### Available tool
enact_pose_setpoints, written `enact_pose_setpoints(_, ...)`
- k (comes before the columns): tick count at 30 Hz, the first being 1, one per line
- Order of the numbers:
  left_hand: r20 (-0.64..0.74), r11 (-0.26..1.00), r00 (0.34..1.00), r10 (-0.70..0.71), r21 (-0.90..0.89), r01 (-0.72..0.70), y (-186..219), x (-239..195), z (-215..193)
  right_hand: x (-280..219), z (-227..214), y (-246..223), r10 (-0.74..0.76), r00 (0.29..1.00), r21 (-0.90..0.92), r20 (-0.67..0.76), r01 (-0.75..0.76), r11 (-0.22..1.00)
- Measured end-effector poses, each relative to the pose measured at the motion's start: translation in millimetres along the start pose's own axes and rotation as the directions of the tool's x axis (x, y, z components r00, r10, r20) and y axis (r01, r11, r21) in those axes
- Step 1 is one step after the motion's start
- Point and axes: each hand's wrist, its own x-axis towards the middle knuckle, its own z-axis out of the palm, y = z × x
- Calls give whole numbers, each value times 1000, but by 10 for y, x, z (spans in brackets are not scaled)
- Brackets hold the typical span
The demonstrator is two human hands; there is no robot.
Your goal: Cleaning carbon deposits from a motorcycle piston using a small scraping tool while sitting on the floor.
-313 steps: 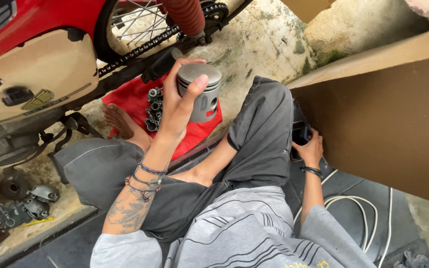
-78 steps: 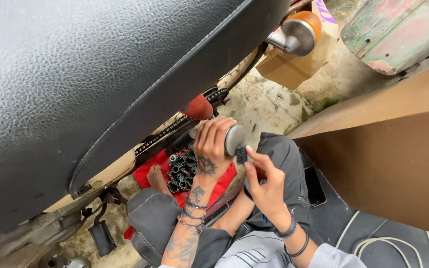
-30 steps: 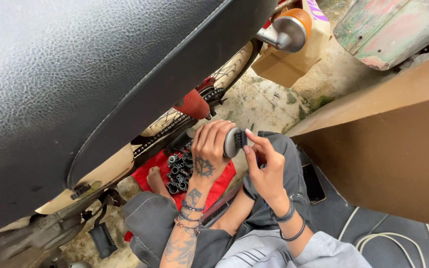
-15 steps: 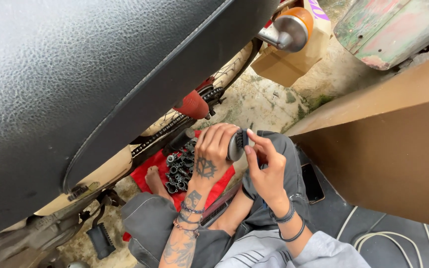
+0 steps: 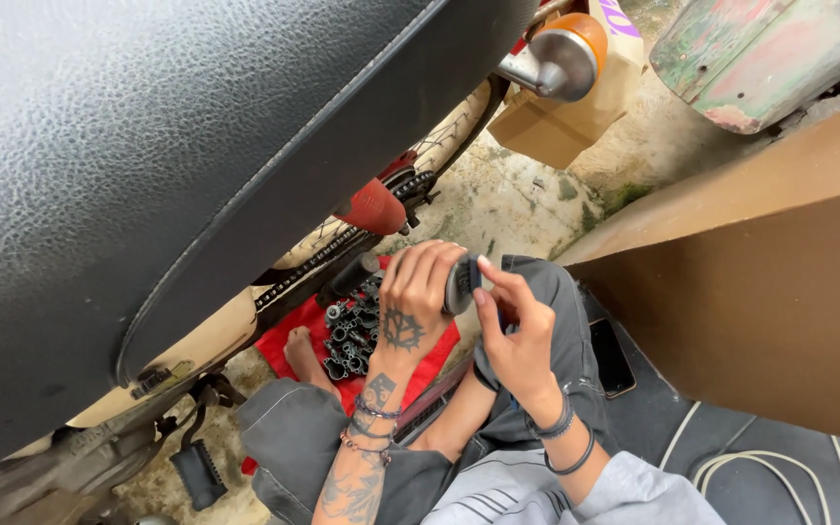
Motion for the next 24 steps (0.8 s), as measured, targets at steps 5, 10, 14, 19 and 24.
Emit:
enact_pose_setpoints(5, -68, 998, 997, -45, 40, 48, -96, -21, 6, -168, 38, -86, 35, 997, 8, 68, -36, 999)
enact_pose_setpoints(10, -78, 999, 997, 1, 39, 2, -45, -79, -15, 16, -8, -65, 28, 998, -15, 58, -27, 1000)
enact_pose_setpoints(14, -105, 996, 994, -35, 76, 43, -63, -53, -192, -127, 92, -118, 5, 997, -15, 80, -4, 1000)
enact_pose_setpoints(19, -112, 987, 991, -74, 132, 89, -74, -107, -350, -366, 158, -114, 36, 990, -5, 137, -36, 999)
enact_pose_setpoints(24, -92, 985, 996, 18, 171, -2, -87, -265, -281, -129, 183, -148, -22, 998, -16, 60, 23, 1000)
